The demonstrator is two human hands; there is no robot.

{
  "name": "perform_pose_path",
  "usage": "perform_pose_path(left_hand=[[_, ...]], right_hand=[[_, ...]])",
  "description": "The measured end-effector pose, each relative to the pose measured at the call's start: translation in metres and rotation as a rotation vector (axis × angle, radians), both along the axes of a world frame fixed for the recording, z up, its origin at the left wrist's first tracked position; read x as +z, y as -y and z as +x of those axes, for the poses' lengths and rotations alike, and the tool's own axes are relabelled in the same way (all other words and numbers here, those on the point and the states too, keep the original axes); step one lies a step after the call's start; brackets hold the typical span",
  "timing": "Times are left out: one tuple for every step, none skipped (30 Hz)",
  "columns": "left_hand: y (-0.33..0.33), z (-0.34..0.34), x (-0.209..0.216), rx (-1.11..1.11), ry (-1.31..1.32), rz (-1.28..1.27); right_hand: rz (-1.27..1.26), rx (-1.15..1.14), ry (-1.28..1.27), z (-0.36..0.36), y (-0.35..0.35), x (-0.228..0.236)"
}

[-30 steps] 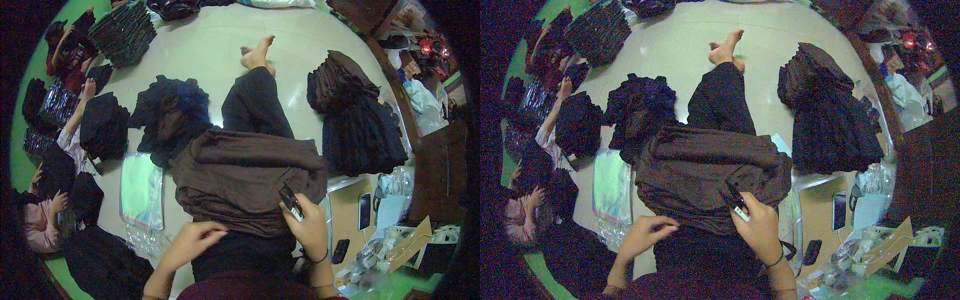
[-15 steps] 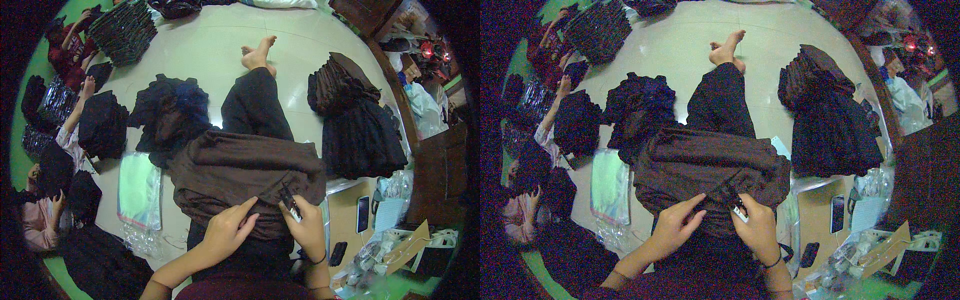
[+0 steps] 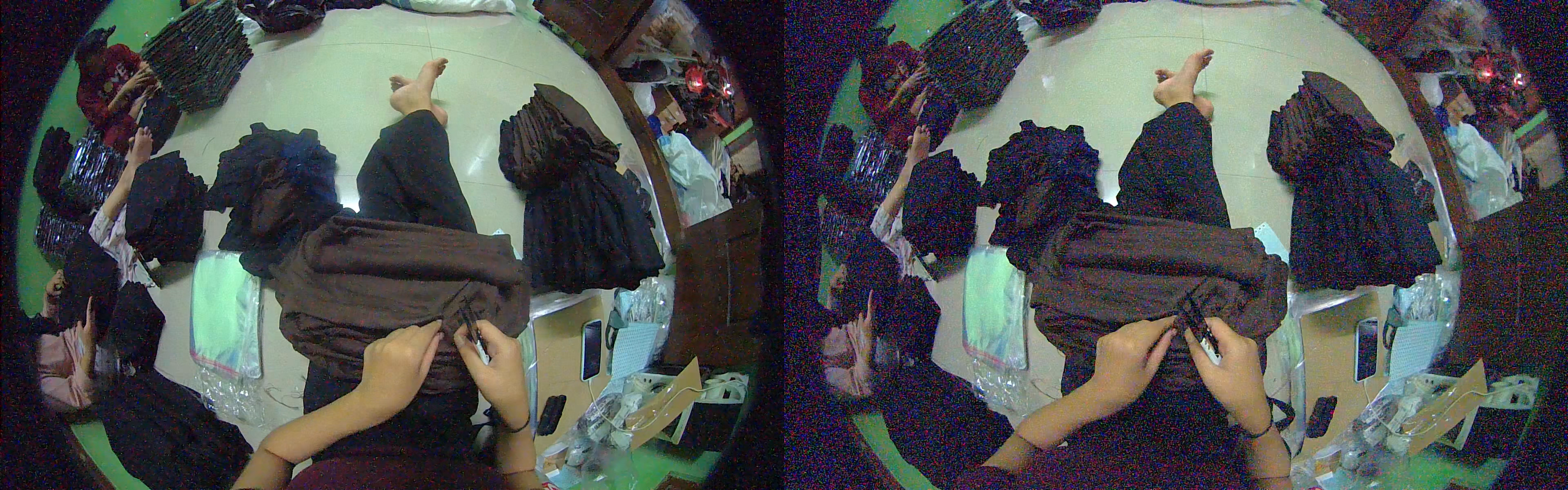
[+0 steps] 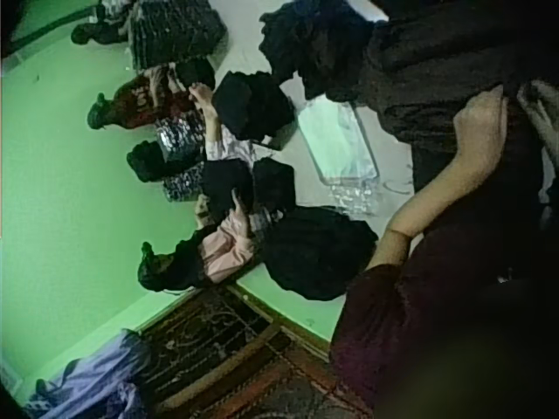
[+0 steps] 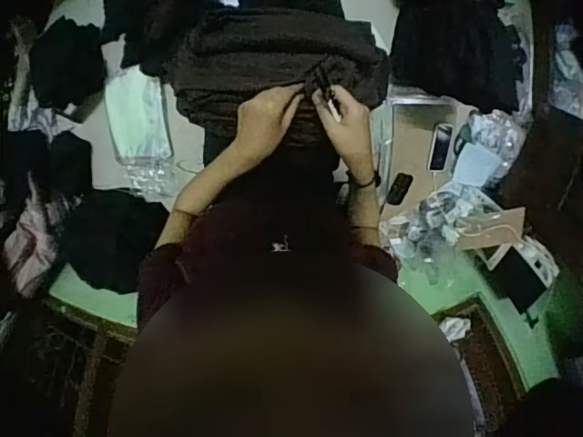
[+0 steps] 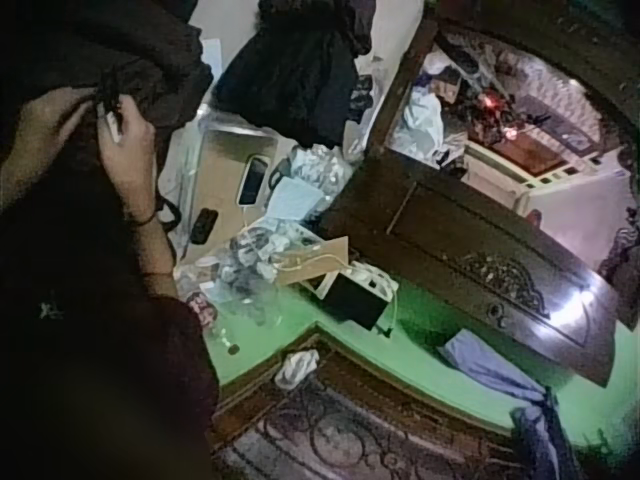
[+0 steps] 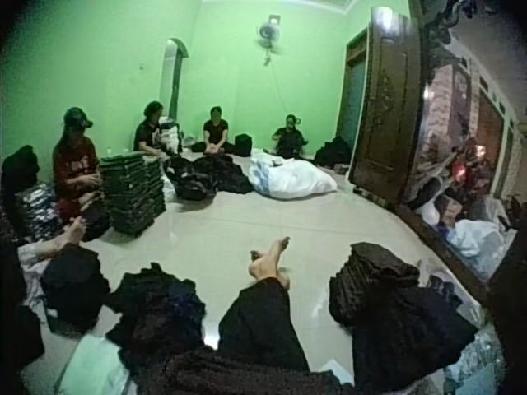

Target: The person sits on the floor and trims loose threads from a dark brown garment using a small blade. They repeatedly fold and unfold the fabric to access different edges, then place the trimmed garment into a stack.

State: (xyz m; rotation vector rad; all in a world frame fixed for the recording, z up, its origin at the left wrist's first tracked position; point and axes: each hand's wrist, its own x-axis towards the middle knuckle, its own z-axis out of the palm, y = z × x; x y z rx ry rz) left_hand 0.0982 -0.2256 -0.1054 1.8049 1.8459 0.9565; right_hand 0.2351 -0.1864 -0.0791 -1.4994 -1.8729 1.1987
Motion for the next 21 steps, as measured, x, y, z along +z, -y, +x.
perform_pose_path(left_hand=[[0.002,0.0,0.001,0.0,-0.018,-0.004],[0.004,0.0,0.003,0.0,-0.042,-0.019],[0.007,-0.001,0.005,-0.004,-0.038,-0.017],[0.01,-0.003,0.006,-0.007,-0.039,-0.026],[0.013,-0.004,0.008,-0.011,-0.041,-0.036],[0.015,-0.006,0.009,-0.024,-0.013,-0.012],[0.016,-0.007,0.01,-0.037,0.014,0.012],[0.017,-0.008,0.01,-0.046,0.033,0.033],[0.018,-0.009,0.011,-0.039,0.094,0.051],[0.019,-0.01,0.011,-0.029,0.147,0.065],[0.019,-0.01,0.012,-0.021,0.195,0.057],[0.02,-0.011,0.013,-0.019,0.251,0.02],[0.021,-0.011,0.013,-0.018,0.299,-0.04],[0.022,-0.012,0.014,-0.014,0.348,-0.121],[0.023,-0.012,0.014,-0.011,0.382,-0.133],[0.023,-0.013,0.015,-0.006,0.418,-0.167],[0.024,-0.013,0.015,0.008,0.443,-0.222],[0.025,-0.013,0.014,0.004,0.47,-0.211],[0.025,-0.013,0.014,0.009,0.486,-0.221],[0.026,-0.013,0.013,0.013,0.503,-0.232],[0.026,-0.012,0.011,0.018,0.517,-0.223]], right_hand=[[-0.034,-0.007,0.017,0.0,0.0,0.0],[-0.031,-0.015,0.019,0.001,0.001,0.0],[-0.027,-0.023,0.021,0.001,0.001,-0.001],[-0.014,-0.025,0.03,0.001,0.001,-0.002],[0.008,-0.034,0.011,0.001,0.001,-0.003],[0.041,-0.037,-0.001,0.001,0.0,-0.005],[0.073,-0.04,-0.013,0.001,0.0,-0.007],[0.056,-0.042,-0.022,0.001,0.001,-0.008],[0.04,-0.045,-0.032,0.002,0.001,-0.009],[0.024,-0.047,-0.04,0.002,0.001,-0.009],[0.038,-0.044,-0.044,0.002,0.002,-0.009],[0.053,-0.04,-0.047,0.002,0.002,-0.007],[0.067,-0.037,-0.05,0.001,0.003,-0.005],[0.089,-0.041,-0.097,0.001,0.004,-0.003],[0.111,-0.046,-0.143,0.001,0.006,0.001],[0.133,-0.049,-0.189,0.002,0.008,0.005],[0.067,-0.017,-0.115,0.003,0.01,0.009],[0.001,0.014,-0.041,0.006,0.013,0.014],[-0.082,0.034,0.084,0.007,0.014,0.017],[-0.101,0.051,0.065,0.007,0.016,0.018],[-0.083,0.035,0.029,0.004,0.019,0.017]])
